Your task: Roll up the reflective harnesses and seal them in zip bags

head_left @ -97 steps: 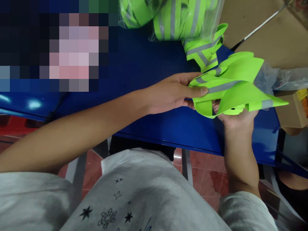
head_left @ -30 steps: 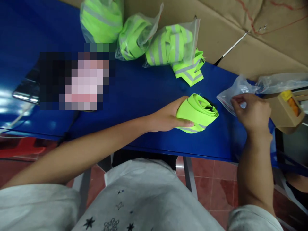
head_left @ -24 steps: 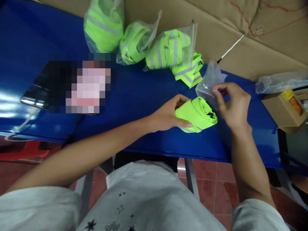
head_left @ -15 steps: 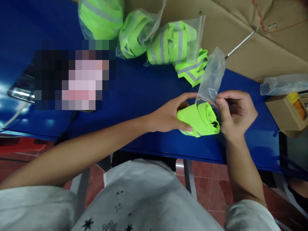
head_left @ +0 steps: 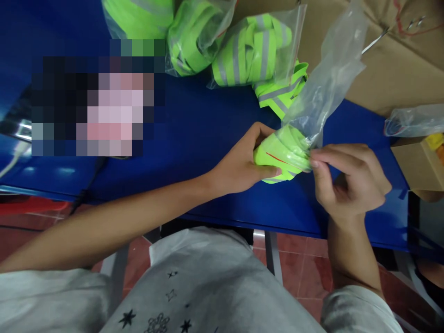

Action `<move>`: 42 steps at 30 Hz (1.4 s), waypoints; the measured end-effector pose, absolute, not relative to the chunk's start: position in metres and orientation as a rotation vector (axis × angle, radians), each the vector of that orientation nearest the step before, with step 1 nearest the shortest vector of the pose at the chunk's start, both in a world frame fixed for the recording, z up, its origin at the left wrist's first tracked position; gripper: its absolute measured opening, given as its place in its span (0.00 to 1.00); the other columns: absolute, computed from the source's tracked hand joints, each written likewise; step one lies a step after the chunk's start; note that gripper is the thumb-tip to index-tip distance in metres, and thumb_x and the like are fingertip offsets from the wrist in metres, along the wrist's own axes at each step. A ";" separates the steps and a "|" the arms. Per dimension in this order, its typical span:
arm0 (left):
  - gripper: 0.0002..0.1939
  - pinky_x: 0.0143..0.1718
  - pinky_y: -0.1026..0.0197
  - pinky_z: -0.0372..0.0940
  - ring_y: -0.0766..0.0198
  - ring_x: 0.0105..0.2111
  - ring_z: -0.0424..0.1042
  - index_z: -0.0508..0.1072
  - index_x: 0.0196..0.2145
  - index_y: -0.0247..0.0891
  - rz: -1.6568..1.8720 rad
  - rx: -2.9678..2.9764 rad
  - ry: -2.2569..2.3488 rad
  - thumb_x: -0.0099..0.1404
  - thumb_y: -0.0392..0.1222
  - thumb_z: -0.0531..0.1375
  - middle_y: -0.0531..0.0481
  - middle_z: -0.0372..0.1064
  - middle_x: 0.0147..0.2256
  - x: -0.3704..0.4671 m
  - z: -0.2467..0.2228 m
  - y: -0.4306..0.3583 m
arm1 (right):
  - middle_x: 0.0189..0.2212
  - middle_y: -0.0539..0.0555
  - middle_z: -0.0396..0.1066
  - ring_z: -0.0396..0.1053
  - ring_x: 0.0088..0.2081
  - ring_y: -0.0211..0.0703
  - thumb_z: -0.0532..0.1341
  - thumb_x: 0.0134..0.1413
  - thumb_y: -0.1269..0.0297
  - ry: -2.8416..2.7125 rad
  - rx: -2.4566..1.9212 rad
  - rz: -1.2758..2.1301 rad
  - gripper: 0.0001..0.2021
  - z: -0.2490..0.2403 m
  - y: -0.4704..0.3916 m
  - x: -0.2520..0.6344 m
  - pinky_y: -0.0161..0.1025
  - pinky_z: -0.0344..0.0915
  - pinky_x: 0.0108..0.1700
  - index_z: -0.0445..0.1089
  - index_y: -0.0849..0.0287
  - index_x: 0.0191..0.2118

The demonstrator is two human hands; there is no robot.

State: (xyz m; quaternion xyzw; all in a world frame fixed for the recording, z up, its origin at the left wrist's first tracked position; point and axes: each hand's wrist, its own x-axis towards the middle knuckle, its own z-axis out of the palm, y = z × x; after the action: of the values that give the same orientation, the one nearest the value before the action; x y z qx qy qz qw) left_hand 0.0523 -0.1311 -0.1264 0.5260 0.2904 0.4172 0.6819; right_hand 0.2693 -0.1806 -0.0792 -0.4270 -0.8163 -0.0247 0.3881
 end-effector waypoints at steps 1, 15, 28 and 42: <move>0.30 0.51 0.55 0.71 0.56 0.48 0.73 0.65 0.45 0.42 0.940 1.166 0.655 0.53 0.44 0.77 0.49 0.71 0.46 0.053 -0.127 -0.131 | 0.45 0.48 0.79 0.76 0.43 0.47 0.68 0.61 0.71 -2.064 -1.078 -0.065 0.25 -0.080 -0.180 0.269 0.49 0.76 0.49 0.74 0.39 0.60; 0.31 0.61 0.43 0.66 0.49 0.56 0.69 0.67 0.48 0.45 1.061 1.153 0.549 0.55 0.54 0.77 0.48 0.68 0.50 0.051 -0.131 -0.123 | 0.54 0.55 0.77 0.76 0.56 0.50 0.62 0.68 0.46 -1.769 -1.213 0.650 0.19 -0.126 -0.163 0.254 0.52 0.73 0.63 0.73 0.48 0.57; 0.39 0.53 0.49 0.72 0.52 0.51 0.76 0.66 0.49 0.46 0.986 0.858 0.630 0.45 0.53 0.81 0.50 0.73 0.47 0.046 -0.126 -0.120 | 0.54 0.55 0.76 0.75 0.57 0.48 0.59 0.69 0.42 -1.400 -1.241 0.736 0.22 -0.140 -0.169 0.202 0.50 0.72 0.64 0.72 0.50 0.57; 0.22 0.49 0.55 0.74 0.57 0.47 0.78 0.66 0.46 0.43 1.128 0.669 0.655 0.66 0.54 0.71 0.53 0.74 0.42 0.065 -0.118 -0.136 | 0.62 0.56 0.71 0.72 0.62 0.48 0.60 0.62 0.32 -1.198 -1.233 1.126 0.33 -0.138 -0.165 0.206 0.50 0.72 0.65 0.66 0.47 0.63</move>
State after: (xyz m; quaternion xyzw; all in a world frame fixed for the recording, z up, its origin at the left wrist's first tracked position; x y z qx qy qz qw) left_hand 0.0646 -0.1356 -0.1177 0.3052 0.2991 0.5148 0.7432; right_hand 0.2062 -0.1652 -0.1382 -0.5137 -0.4992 0.4690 0.5167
